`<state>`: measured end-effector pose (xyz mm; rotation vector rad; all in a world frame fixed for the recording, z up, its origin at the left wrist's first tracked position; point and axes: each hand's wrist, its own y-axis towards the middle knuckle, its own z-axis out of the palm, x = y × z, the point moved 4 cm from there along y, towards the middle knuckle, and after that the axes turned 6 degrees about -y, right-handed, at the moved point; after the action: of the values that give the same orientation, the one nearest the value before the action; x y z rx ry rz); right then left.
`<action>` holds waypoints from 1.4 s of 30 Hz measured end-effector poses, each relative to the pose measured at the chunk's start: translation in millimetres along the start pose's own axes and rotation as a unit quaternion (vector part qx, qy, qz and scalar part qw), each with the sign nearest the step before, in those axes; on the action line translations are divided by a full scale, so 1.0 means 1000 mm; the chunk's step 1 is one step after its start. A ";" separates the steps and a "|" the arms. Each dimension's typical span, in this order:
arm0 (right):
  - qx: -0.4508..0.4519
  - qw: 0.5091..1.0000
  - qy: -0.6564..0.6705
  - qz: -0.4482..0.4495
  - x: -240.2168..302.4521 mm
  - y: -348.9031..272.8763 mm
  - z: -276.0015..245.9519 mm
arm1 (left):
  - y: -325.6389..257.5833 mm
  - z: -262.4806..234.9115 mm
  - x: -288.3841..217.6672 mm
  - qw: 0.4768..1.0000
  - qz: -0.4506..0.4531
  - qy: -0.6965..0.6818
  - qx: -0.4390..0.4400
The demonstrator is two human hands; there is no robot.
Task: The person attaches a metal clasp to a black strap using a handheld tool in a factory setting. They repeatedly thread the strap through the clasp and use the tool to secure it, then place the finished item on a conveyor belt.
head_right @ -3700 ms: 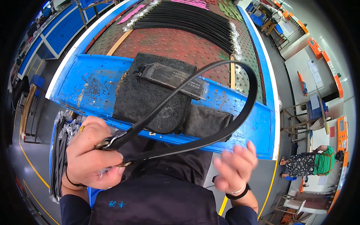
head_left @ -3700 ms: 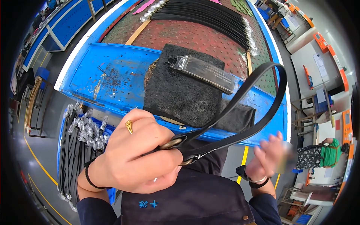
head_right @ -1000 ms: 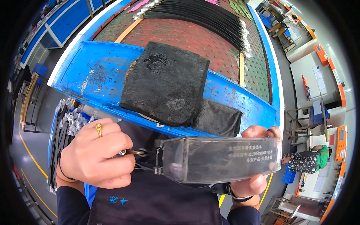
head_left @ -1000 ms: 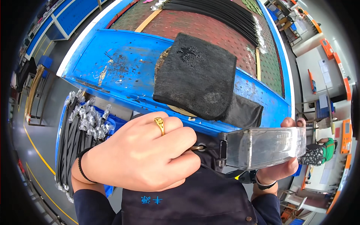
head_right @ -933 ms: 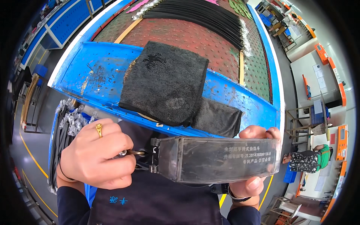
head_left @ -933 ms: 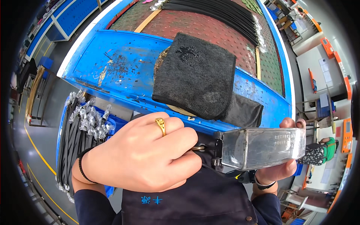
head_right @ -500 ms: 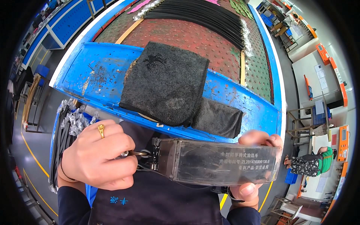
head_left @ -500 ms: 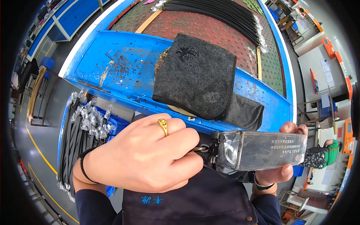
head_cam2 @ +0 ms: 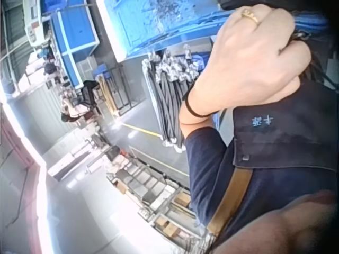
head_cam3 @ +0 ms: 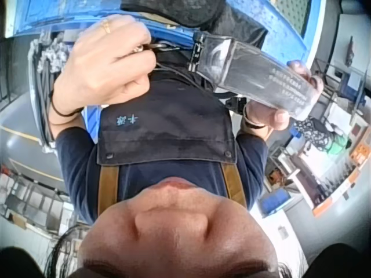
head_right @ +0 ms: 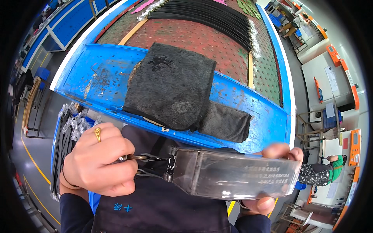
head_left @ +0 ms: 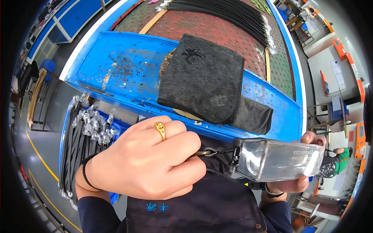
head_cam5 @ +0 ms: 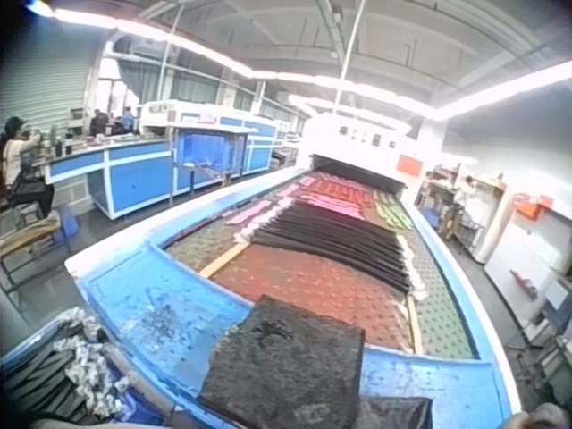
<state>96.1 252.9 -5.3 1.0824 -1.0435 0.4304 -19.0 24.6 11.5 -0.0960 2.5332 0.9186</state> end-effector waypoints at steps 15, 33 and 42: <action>-0.020 0.995 0.002 0.098 -0.007 0.010 0.011 | 0.001 0.000 -0.011 0.996 0.052 0.066 0.015; -0.104 0.992 0.076 -0.007 -0.004 0.021 -0.016 | -0.007 -0.014 -0.006 0.998 -0.015 0.062 -0.023; -0.042 0.999 0.002 0.028 -0.023 0.041 0.019 | -0.024 -0.028 0.002 0.996 -0.042 0.068 -0.027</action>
<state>45.9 259.3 -2.8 0.9794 -1.0802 0.4305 -26.0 -10.7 15.7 -0.2886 2.6066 0.9771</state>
